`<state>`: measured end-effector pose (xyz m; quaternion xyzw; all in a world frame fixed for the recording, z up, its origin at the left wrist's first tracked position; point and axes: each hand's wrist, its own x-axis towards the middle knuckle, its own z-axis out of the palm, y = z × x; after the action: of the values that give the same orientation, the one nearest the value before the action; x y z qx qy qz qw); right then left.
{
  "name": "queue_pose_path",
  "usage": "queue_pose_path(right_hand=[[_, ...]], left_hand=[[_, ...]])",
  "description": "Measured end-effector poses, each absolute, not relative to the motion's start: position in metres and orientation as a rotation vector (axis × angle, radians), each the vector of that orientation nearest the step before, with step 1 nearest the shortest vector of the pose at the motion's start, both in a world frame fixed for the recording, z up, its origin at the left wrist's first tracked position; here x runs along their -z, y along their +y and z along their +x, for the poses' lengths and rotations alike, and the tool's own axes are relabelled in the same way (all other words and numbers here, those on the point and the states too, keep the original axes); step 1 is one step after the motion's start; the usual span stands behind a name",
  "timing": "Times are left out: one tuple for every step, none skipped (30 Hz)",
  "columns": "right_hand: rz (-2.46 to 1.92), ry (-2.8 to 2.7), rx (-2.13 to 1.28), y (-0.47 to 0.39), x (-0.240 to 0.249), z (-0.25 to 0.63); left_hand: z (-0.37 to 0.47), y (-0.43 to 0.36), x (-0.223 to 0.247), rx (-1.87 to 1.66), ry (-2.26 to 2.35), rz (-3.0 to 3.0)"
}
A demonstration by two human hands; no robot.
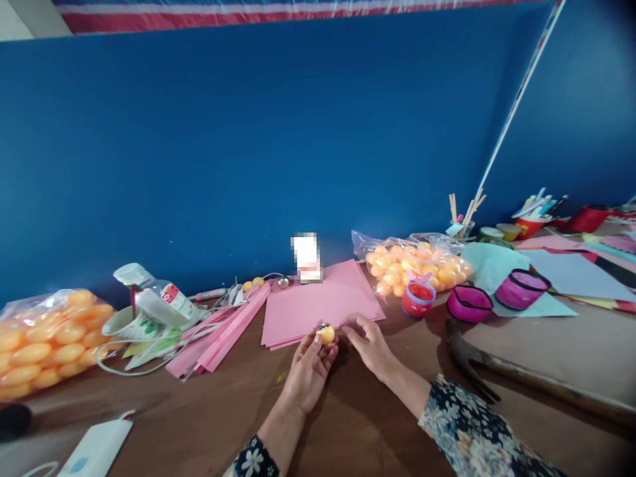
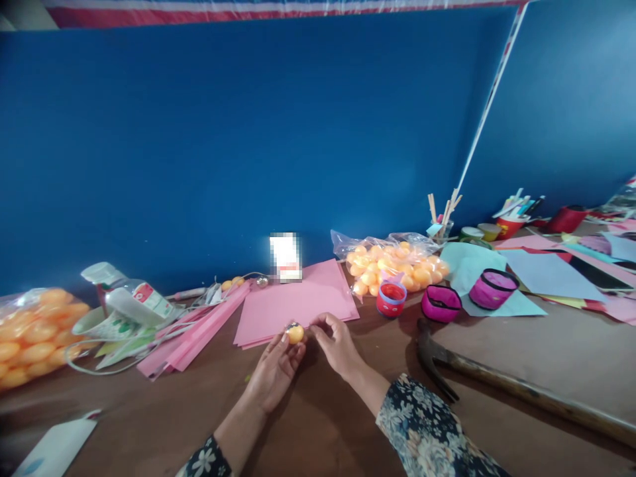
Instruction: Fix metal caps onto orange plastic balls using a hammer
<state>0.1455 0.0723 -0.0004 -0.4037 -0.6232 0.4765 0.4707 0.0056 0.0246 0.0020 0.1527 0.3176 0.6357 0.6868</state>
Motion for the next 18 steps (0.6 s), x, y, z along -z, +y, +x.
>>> queue_pose_path(right_hand=[[-0.991, -1.526, -1.174, 0.0725, 0.0008, 0.1455], [-0.991, -1.525, -1.178, 0.0727, 0.0013, 0.1454], [-0.991, -1.522, -1.182, 0.0729, 0.0018, 0.1452], [-0.989, -1.517, -1.186, 0.0731, 0.0023, 0.145], [-0.987, -1.513, -1.191, 0.0733, 0.0029, 0.1446], [-0.985, -1.509, -1.197, 0.0734, 0.0034, 0.1443], [-0.983, -1.507, -1.203, 0.0734, 0.0039, 0.1439], [-0.983, -1.508, -1.209, 0.0734, 0.0043, 0.1435], [-0.983, -1.507, -1.211, 0.0732, 0.0045, 0.1433], [-0.984, -1.508, -1.211, 0.0728, 0.0046, 0.143], [-0.982, -1.508, -1.209, 0.0724, 0.0044, 0.1429], [-0.978, -1.508, -1.203, 0.0719, 0.004, 0.1429], [-0.972, -1.51, -1.195, 0.0714, 0.0033, 0.1429], [-0.965, -1.515, -1.183, 0.0708, 0.0025, 0.143], [-0.958, -1.524, -1.169, 0.0704, 0.0016, 0.1432], [-0.954, -1.534, -1.153, 0.07, 0.0005, 0.1434], [-0.951, -1.542, -1.138, 0.0697, -0.0005, 0.1436], [-0.95, -1.549, -1.127, 0.0695, -0.0014, 0.1438]], left_hand=[[0.0056, 0.0246, -0.002, -1.426, 0.712, 0.342], [0.0056, 0.0247, -0.0021, -1.427, 0.715, 0.342], [0.0056, 0.0247, -0.0021, -1.428, 0.719, 0.344], [0.0057, 0.0247, -0.0022, -1.429, 0.72, 0.35], [0.0059, 0.0247, -0.0023, -1.435, 0.718, 0.362], [0.0061, 0.0246, -0.0023, -1.447, 0.712, 0.38], [0.0064, 0.0245, -0.0022, -1.465, 0.704, 0.403], [0.0067, 0.0244, -0.002, -1.482, 0.699, 0.427], [0.007, 0.0243, -0.0017, -1.498, 0.701, 0.449], [0.0072, 0.0242, -0.0012, -1.509, 0.71, 0.465], [0.0073, 0.0242, -0.0007, -1.516, 0.725, 0.475], [0.0073, 0.0243, -0.0001, -1.517, 0.742, 0.48], [0.0071, 0.0244, 0.0005, -1.517, 0.76, 0.479], [0.007, 0.0245, 0.0011, -1.519, 0.775, 0.475], [0.0068, 0.0246, 0.0015, -1.52, 0.787, 0.469], [0.0067, 0.0247, 0.0017, -1.521, 0.798, 0.463], [0.0067, 0.0247, 0.0017, -1.521, 0.804, 0.459], [0.0068, 0.0247, 0.0016, -1.522, 0.808, 0.456]])
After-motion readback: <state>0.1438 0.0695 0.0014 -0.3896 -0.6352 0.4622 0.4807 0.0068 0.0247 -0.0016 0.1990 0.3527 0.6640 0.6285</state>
